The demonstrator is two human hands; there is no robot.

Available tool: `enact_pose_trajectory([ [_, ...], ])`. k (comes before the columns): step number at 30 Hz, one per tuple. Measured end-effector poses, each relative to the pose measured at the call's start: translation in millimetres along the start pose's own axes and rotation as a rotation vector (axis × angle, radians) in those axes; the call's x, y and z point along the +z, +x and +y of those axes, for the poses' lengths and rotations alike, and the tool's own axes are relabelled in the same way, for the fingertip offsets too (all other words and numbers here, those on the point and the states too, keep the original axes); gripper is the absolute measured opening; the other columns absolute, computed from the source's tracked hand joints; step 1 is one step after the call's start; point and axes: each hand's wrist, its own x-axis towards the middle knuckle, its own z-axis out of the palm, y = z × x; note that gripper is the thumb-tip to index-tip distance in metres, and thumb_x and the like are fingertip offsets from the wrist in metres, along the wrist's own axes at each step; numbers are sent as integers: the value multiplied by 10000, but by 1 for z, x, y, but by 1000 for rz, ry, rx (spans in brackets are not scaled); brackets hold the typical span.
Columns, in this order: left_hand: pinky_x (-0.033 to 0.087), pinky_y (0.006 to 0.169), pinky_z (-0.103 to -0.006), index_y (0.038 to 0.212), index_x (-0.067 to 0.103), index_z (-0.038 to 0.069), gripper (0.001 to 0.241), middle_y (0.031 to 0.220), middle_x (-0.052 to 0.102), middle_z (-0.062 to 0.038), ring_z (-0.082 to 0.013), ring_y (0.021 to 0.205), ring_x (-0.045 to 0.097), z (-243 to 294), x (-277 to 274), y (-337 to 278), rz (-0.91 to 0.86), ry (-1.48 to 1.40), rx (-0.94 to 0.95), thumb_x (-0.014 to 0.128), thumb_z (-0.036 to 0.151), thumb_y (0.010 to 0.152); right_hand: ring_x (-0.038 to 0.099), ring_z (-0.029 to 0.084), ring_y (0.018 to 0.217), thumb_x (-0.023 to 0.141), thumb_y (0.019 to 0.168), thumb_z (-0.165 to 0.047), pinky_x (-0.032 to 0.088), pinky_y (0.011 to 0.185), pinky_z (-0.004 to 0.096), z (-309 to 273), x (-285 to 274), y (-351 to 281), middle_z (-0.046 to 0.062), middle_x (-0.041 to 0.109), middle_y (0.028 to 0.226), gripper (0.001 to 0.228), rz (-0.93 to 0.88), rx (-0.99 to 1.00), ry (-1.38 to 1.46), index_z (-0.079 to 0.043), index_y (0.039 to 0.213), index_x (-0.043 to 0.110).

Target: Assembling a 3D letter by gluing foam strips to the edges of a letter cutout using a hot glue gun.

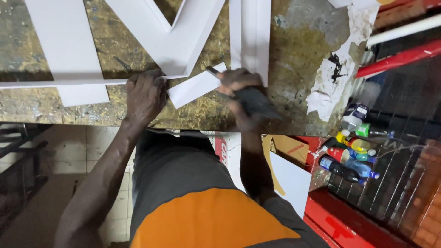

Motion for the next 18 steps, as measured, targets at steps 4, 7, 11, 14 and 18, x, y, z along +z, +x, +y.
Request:
enact_pose_trajectory([
  [4,516,979,-458,1272,656,126,295,1160,759,-98,-324,987,766,0,7,-10,31,-52,-33,811,117,1021,706,339,989,980,915,-366,585,1083,639,-43,14,31,135,662,1022,596,-67,-25,251,-77,1255,586],
  [7,529,976,-443,1333,675,125,330,1202,765,-96,-296,1012,778,1,6,-9,54,-50,-22,787,121,1023,670,198,1042,589,1045,-781,590,1096,472,-53,55,51,15,616,1093,655,40,-52,205,-189,1324,562],
  [11,551,930,-449,1381,720,71,340,1232,782,-154,-321,1008,777,3,-1,2,75,-82,-34,763,109,1046,650,227,983,515,1038,-840,598,1004,441,-13,79,46,43,631,1043,696,89,-107,148,-182,1262,554],
  [14,552,907,-448,1419,716,41,370,1281,794,-183,-328,1037,783,4,-1,4,74,-138,-76,765,93,1055,641,254,941,514,1040,-849,598,948,443,15,88,36,75,640,1007,712,109,-127,117,-160,1214,554],
  [18,558,939,-449,1473,694,38,462,1331,802,-195,-323,1109,800,4,5,-7,57,-174,-99,796,86,1024,658,283,955,539,1073,-815,590,967,474,35,95,27,127,672,1031,720,126,-55,170,-115,1230,604],
])
